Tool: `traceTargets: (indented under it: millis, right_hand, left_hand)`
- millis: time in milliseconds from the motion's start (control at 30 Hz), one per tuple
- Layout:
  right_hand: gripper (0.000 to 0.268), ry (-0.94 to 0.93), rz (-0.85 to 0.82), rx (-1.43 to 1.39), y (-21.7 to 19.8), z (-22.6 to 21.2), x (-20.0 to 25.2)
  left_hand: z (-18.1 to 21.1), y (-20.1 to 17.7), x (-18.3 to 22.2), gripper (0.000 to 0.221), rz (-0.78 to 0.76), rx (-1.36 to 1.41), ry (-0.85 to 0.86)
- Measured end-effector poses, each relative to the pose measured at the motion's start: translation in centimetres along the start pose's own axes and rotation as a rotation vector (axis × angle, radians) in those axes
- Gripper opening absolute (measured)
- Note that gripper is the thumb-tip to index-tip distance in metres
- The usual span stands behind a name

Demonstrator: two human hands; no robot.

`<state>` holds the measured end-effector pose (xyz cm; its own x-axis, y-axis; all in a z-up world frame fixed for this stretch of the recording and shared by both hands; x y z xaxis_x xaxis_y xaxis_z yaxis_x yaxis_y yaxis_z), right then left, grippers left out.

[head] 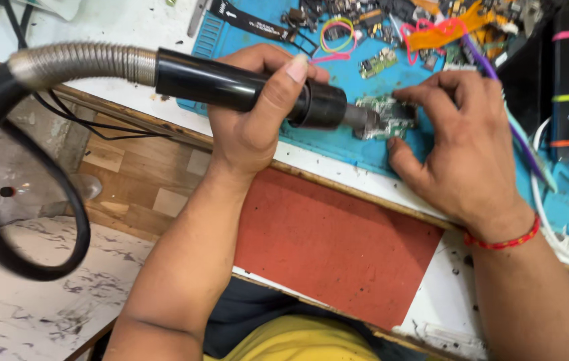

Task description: The person cleans a mobile phone circuit board using a brush and then applies heat to the components using a hot air rework station.

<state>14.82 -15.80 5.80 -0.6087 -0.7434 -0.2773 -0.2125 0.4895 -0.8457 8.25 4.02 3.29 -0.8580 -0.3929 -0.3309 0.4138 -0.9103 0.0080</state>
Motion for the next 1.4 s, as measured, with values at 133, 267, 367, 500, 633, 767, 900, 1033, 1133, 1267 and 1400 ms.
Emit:
traceTargets:
  millis: [133, 267, 367, 500, 633, 767, 900, 1033, 1133, 1267, 1400]
  right_hand:
    - [0.044, 0.040, 0.021, 0.002, -0.1, 0.2, -0.1]
    - [0.044, -0.011, 0.029, 0.018, -0.4, -0.1, -0.1]
    - [0.045, -0.025, 0.023, 0.007, -0.3, -0.1, 0.1]
    - [0.045, -0.032, 0.022, 0.015, -0.2, 0.0, 0.1]
    - [0.046, -0.036, 0.016, -0.001, -0.1, -0.1, 0.0]
    - [0.047, -0.053, -0.014, -0.006, 0.1, -0.3, 0.1]
    - [0.046, -0.077, -0.014, -0.001, 0.2, -0.5, 0.0]
    - [0.047, -0.071, -0.021, -0.006, 0.3, -0.4, 0.0]
    - [0.047, -0.081, -0.017, 0.010, 0.2, -0.5, 0.1]
    - [0.048, -0.062, -0.010, -0.002, 0.2, -0.3, 0.1]
    - [0.049, -0.048, 0.024, -0.008, 0.0, 0.0, 0.3]
  left_hand:
    - [0.3, -0.7, -0.2, 0.028, 0.109, -0.045, 0.063]
    - [0.7, -0.6, 0.0, 0.031, 0.052, -0.114, 0.078]
    - [0.6, -0.5, 0.2, 0.031, 0.007, -0.061, 0.066]
    - [0.0, -0.9, -0.1, 0.028, 0.077, -0.041, 0.055]
    - [0.4, -0.6, -0.1, 0.031, -0.003, -0.047, 0.059]
    - [0.7, -0.3, -0.1, 0.029, 0.003, 0.007, 0.077]
    - [0.9, -0.3, -0.3, 0.029, 0.043, -0.065, 0.087]
    - [1.7, 0.2, -0.5, 0.030, -0.025, -0.039, 0.103]
    - [1.5, 0.1, -0.4, 0.030, 0.011, -0.108, 0.078]
    - [1.6, -0.2, -0.5, 0.030, 0.026, -0.093, 0.124]
    - [1.2, 0.2, -0.2, 0.030, -0.031, -0.027, 0.098]
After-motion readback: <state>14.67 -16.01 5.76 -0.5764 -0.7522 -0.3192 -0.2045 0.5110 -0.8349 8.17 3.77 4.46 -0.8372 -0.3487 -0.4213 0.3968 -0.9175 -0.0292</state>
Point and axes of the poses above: each hand's wrist, its own x-axis away from the middle knuckle, its own y-axis out of the palm, z = x × y, the point moved 10 cm from there along -x, towards the middle knuckle, and after that the axes turned 8 degrees about -x, right-handed, at the moved point
